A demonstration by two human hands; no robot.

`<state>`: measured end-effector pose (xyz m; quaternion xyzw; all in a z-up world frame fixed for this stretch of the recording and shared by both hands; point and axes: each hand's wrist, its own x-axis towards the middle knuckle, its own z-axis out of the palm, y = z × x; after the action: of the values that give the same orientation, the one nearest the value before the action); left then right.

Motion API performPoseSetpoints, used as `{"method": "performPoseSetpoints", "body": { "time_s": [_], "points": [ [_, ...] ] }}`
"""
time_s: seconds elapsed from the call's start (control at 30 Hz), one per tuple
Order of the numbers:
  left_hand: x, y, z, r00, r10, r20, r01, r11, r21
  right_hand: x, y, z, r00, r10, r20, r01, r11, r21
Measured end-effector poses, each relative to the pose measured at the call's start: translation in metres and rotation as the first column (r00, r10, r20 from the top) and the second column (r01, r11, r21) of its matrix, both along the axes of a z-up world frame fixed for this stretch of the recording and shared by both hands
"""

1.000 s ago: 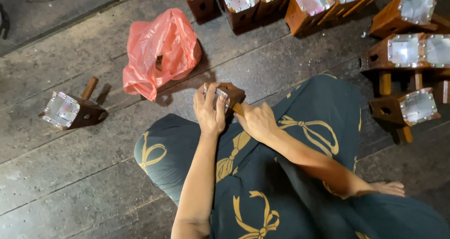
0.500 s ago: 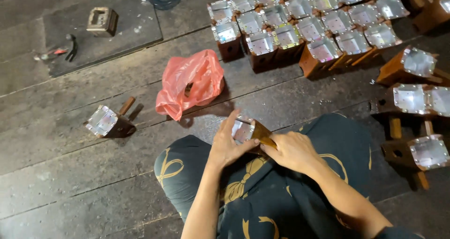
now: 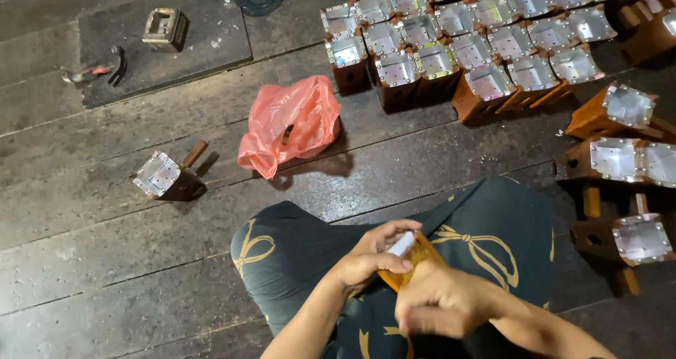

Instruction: Assembling small wooden lantern components by inserting metal frames into wooden bases and pressing them together using a wooden tool.

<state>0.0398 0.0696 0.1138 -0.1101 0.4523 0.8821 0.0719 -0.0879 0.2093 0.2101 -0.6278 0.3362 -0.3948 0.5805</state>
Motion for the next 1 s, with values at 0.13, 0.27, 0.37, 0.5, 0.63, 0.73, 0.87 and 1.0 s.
{"method": "performPoseSetpoints", "body": {
  "time_s": [0.13, 0.27, 0.37, 0.5, 0.63, 0.73, 0.87, 1.0],
  "points": [
    [0.002, 0.007, 0.013, 0.957, 0.278, 0.083, -0.283, 0.958, 0.049, 0.008, 0.006, -0.016, 0.815, -0.579, 0.028, 0.571, 0.795, -0.206],
    [-0.006, -0.002, 0.024, 0.917, 0.371, 0.144, -0.379, 0.925, 0.032, 0.010, 0.007, -0.028, 0.660, -0.743, 0.107, 0.748, 0.638, -0.184],
    [-0.017, -0.009, -0.013, 0.913, 0.254, 0.320, -0.274, 0.962, 0.016, -0.015, -0.017, -0.060, 0.632, -0.734, 0.249, 0.766, 0.641, -0.055],
    [-0.028, -0.031, -0.006, 0.912, 0.105, 0.397, -0.119, 0.993, 0.012, -0.041, -0.039, -0.058, 0.513, -0.580, 0.632, 0.616, 0.762, 0.199],
    [-0.022, -0.040, 0.011, 0.940, 0.100, 0.325, -0.059, 0.989, -0.136, -0.064, -0.040, -0.055, 0.403, -0.496, 0.769, 0.598, 0.779, 0.189],
    [-0.022, -0.039, -0.001, 0.951, 0.222, 0.216, -0.194, 0.970, -0.144, -0.077, -0.040, -0.054, 0.379, -0.452, 0.807, 0.597, 0.786, 0.160],
    [-0.034, -0.009, -0.018, 0.838, 0.546, -0.012, -0.536, 0.826, 0.176, -0.077, -0.047, -0.061, 0.354, -0.422, 0.835, 0.593, 0.792, 0.149],
    [-0.044, -0.002, -0.040, 0.735, 0.676, 0.053, -0.667, 0.707, 0.235, -0.066, -0.049, -0.059, 0.338, -0.441, 0.831, 0.635, 0.759, 0.144]
  ]
}}
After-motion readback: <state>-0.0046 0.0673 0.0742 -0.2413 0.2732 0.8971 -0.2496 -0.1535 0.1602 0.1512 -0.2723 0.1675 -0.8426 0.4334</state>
